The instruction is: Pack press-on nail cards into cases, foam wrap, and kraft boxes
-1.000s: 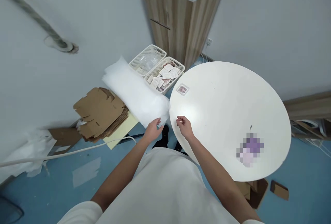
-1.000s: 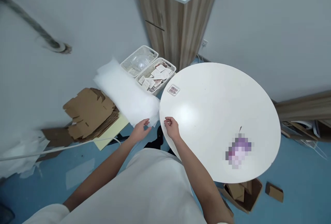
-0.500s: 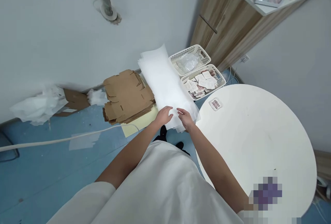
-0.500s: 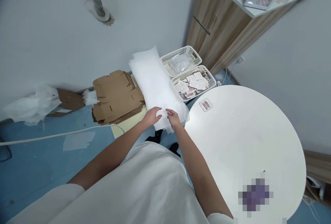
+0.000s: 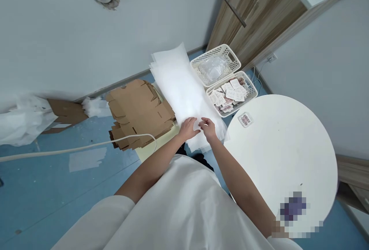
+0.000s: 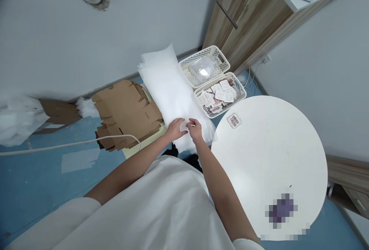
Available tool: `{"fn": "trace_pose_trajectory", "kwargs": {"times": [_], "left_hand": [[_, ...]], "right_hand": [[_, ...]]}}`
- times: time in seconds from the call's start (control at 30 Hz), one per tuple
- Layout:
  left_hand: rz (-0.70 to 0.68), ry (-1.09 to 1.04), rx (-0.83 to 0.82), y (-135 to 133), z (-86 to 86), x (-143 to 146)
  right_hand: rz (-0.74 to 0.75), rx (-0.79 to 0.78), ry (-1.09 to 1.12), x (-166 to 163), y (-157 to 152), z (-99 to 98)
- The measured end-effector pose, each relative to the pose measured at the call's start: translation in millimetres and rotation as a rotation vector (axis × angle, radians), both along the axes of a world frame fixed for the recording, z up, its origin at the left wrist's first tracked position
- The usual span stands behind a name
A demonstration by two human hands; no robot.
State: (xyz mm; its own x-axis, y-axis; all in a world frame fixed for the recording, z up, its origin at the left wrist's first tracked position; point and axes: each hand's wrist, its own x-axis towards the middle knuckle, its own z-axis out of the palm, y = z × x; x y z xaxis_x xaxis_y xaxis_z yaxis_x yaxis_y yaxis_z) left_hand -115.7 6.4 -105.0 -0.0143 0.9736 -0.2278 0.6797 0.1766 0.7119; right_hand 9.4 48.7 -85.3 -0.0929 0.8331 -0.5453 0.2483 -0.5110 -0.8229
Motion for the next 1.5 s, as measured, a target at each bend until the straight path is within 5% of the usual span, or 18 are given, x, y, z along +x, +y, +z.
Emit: {"fn": "trace_pose_trajectory", "kwargs": {"times": [0.33, 0.47, 0.57, 0.7, 0.87, 1.07, 1.17, 1.3, 1.5], "left_hand": [[0.095, 0.069, 0.160, -0.8, 44.1, -6.3], [0.097, 0.008, 0.281, -10.1, 56.4, -11.3], [0.017, -0.008, 0.352, -22.4, 62.7, -5.0], [-0.165, -0.010, 0.359, -36.5, 67.7, 19.6], [-0.342, 0.016, 0.410, -45.7, 73.3, 63.4], [-0.428, 0.042, 0.445, -58.4, 85.5, 124.1], [-0.507, 0.040, 0.446, -70.3, 95.4, 154.2], [-0.499, 0.044, 0.331, -83.2, 102.4, 192.3], [-0.496, 0.057, 0.033, -85.1, 93.8, 265.0]], "right_hand": [[0.180, 0.258, 0.081, -18.9, 10.1, 55.8], [-0.052, 0.354, -0.004, -1.3, 6.8, 62.0], [-0.197, 0.234, 0.061, 19.6, 12.7, 67.9], [-0.084, 0.086, 0.065, 47.9, 28.0, 87.1], [0.113, 0.206, -0.083, 79.2, 19.8, 115.4], [0.153, 0.356, -0.227, 122.7, -25.2, 128.3], [-0.006, 0.417, -0.283, 162.5, -42.9, 131.1], [-0.406, 0.431, -0.057, 235.9, -71.5, 123.0], [-1.051, 0.356, 0.351, 316.5, -141.6, 68.9]]}}
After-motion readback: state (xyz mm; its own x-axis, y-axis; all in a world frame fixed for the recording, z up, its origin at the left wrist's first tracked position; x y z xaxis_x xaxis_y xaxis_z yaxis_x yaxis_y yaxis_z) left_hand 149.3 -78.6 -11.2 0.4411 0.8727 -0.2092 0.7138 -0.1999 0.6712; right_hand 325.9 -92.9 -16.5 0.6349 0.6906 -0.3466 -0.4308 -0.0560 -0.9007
